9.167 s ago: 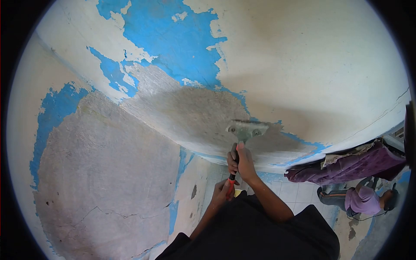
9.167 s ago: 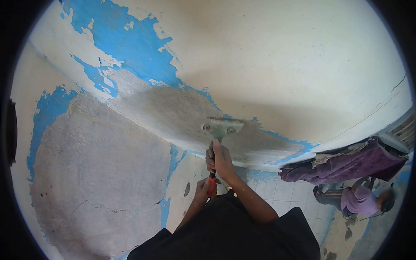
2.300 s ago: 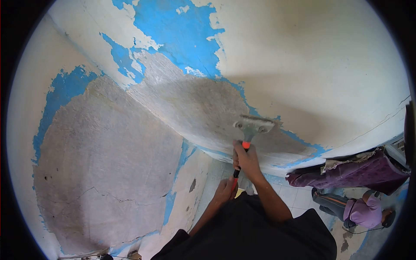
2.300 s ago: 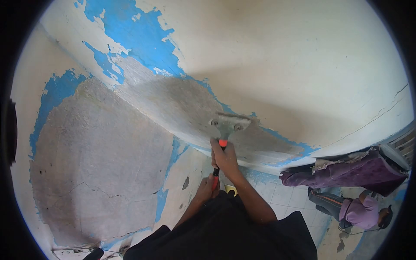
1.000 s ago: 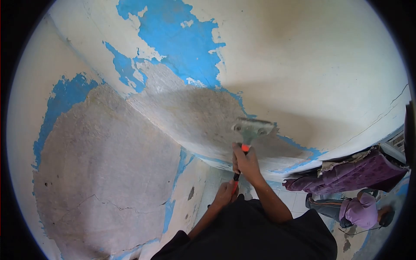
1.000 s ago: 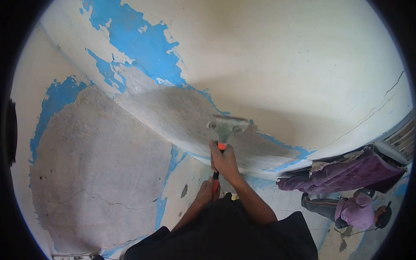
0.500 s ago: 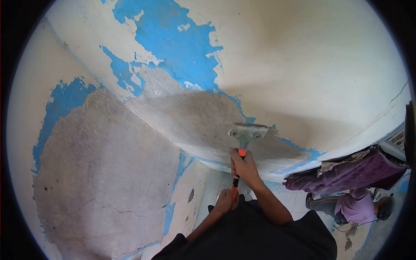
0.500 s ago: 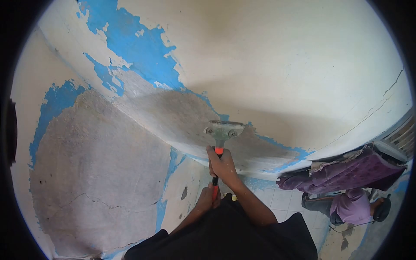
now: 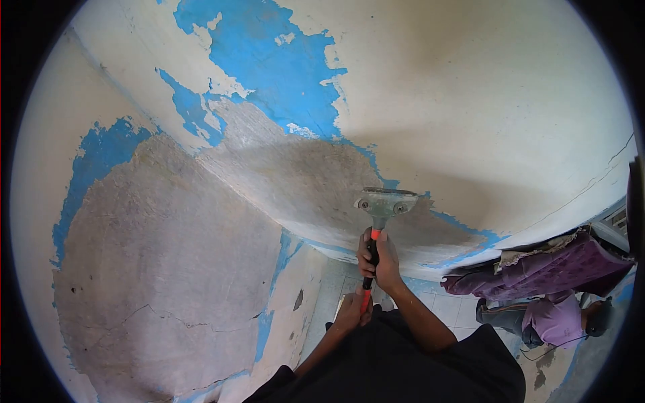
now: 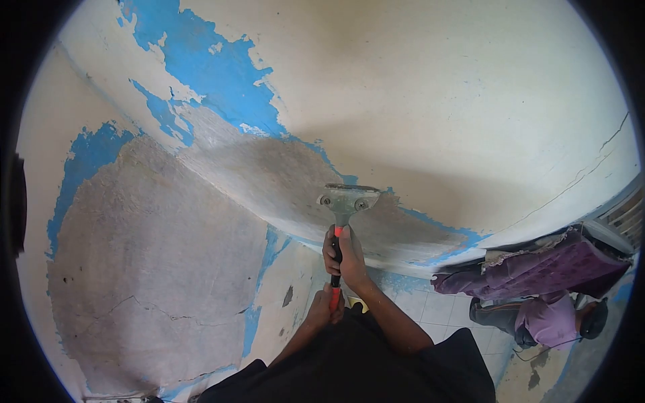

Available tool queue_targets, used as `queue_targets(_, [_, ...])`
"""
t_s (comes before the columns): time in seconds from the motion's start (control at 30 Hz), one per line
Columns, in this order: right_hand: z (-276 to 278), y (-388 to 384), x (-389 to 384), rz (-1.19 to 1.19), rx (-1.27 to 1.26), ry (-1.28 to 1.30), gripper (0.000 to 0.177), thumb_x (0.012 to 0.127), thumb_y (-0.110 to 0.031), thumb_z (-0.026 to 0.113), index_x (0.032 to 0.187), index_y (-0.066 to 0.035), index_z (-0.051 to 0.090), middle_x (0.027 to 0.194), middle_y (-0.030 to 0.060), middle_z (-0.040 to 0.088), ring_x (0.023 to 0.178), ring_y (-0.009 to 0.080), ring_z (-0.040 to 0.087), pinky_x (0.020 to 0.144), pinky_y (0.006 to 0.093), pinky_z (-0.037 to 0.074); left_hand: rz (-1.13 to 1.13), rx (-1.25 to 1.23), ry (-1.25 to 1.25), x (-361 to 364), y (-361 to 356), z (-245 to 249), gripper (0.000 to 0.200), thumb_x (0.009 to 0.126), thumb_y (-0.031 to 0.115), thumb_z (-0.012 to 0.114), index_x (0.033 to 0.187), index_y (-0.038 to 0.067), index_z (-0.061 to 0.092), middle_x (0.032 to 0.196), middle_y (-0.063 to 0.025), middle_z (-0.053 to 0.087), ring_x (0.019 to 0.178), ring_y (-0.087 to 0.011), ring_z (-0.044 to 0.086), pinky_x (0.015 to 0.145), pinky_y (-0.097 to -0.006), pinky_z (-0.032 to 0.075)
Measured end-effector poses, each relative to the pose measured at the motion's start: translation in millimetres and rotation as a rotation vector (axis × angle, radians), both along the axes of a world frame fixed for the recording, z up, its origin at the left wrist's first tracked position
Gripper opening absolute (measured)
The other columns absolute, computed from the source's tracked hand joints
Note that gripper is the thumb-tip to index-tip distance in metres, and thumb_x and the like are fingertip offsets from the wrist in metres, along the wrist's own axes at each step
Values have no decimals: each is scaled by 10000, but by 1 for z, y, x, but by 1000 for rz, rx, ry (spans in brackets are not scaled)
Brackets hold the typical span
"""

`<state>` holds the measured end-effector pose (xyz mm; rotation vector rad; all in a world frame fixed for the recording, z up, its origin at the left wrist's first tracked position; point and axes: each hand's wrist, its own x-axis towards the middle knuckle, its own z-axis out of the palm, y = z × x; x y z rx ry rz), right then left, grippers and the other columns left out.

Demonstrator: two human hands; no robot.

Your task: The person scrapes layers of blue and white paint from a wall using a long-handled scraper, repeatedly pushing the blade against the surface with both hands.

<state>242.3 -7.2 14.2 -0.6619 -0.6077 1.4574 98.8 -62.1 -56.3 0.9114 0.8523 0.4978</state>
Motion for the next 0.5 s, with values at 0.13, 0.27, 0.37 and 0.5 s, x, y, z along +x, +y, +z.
queue_targets(0.13, [-11, -3, -4, -72, 1, -83, 491, 973, -548, 323, 988, -66, 418, 667, 3, 390, 460, 70, 342, 394, 219, 294, 40, 44, 12, 7, 0, -17, 658, 970, 576, 277, 660, 34, 481, 475, -31, 408, 384, -135, 410, 381, -277, 311])
queue_targets(0.27, [20, -7, 9, -47, 78, -91, 500, 972, -545, 330, 965, -57, 436, 650, 1, 391, 474, 78, 369, 413, 220, 319, 58, 195, 42, 24, 6, 17, 669, 978, 559, 268, 614, 39, 478, 463, -28, 419, 388, -142, 416, 401, -274, 316])
queue_targets(0.37, [20, -6, 16, -14, 78, -132, 493, 974, -539, 337, 939, -58, 440, 641, 0, 390, 481, 82, 379, 424, 224, 329, 72, 235, 100, 28, 9, 13, 686, 982, 552, 251, 575, 45, 471, 453, -27, 428, 391, -147, 426, 417, -271, 319])
queue_targets(0.5, [-22, -18, 9, -8, -5, -160, 472, 978, -525, 343, 903, -67, 427, 630, -8, 374, 481, 79, 372, 429, 230, 333, 25, 221, 143, 20, 1, -28, 700, 980, 559, 233, 569, 45, 471, 448, -32, 432, 380, -150, 422, 404, -277, 315])
